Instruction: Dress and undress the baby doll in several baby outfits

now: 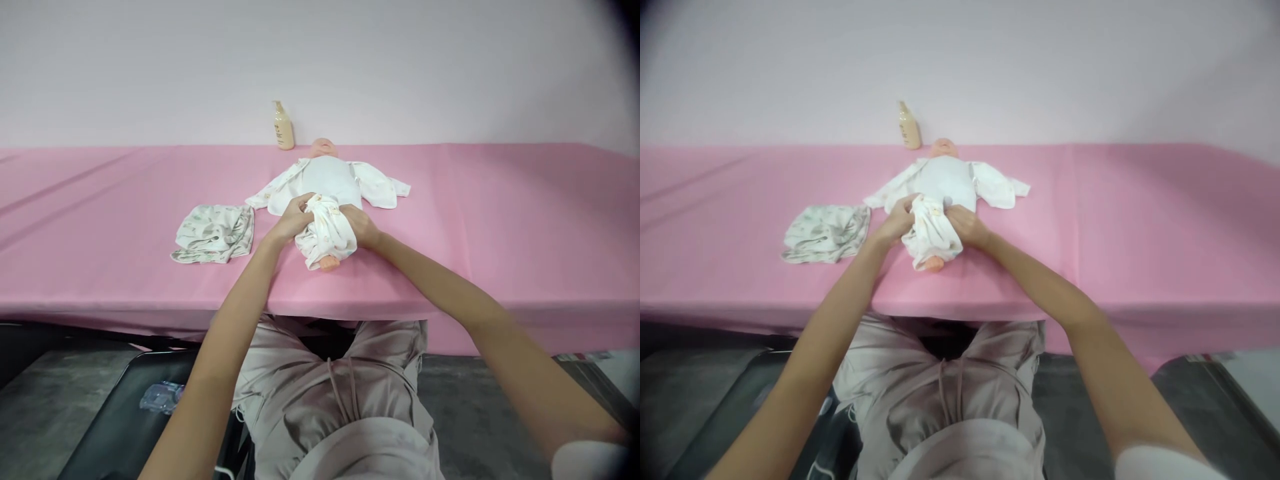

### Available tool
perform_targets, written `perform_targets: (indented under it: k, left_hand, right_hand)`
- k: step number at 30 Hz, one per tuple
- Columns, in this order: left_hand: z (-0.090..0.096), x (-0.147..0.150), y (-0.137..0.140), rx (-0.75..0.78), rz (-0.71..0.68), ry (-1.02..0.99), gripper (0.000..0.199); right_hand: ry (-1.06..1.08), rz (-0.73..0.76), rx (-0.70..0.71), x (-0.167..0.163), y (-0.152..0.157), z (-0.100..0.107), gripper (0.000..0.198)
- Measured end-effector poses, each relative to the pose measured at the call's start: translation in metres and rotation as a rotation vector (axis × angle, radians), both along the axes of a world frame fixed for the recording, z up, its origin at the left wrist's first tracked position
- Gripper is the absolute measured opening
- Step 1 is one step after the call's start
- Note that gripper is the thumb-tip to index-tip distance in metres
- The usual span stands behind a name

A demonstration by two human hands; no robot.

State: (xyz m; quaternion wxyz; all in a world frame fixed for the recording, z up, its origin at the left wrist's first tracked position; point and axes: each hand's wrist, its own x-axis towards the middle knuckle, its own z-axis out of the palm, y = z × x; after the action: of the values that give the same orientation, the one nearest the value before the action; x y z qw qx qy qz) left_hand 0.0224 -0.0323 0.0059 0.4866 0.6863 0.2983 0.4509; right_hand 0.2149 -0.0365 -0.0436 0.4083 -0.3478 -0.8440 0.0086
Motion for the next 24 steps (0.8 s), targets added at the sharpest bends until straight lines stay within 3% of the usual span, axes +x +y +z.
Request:
perform_targets:
  k: [6, 10, 13, 16, 19, 24]
  left_hand:
    - [-0.003, -0.003, 0.001, -0.078, -0.077, -0.084, 0.029]
    - [-0.006, -0.004, 0.003, -0.109, -0.138, -0.115, 0.029]
    - [-0.007, -0.001, 0.005, -0.112, -0.068, -0.165, 0.031]
    - [-0.008, 0.002, 0.005, 0.062, 0.185, -0.173, 0.031]
    - [-0.007, 0.003, -0.002, 0.321, 0.396, -0.023, 0.029]
    - [-0.004, 0.004, -0.016, 0.645, 0.414, 0.116, 0.021]
  right_hand:
    - [0.033, -0.042, -0.016, -0.002, -0.003, 0.003, 0.034]
    - [0.089, 0.010, 0.003, -0.001, -0.002, 0.001, 0.036]
    - [0.089, 0.039, 0.074, 0.000, 0.001, -0.003, 0.035]
    - [0.044, 0.016, 0.113, 0.003, 0.004, -0.008, 0.031]
    - [0.008, -0.018, 0.099, 0.004, 0.007, -0.011, 0.026]
    - [-0.010, -0.094, -0.013, 0.002, 0.006, -0.009, 0.018]
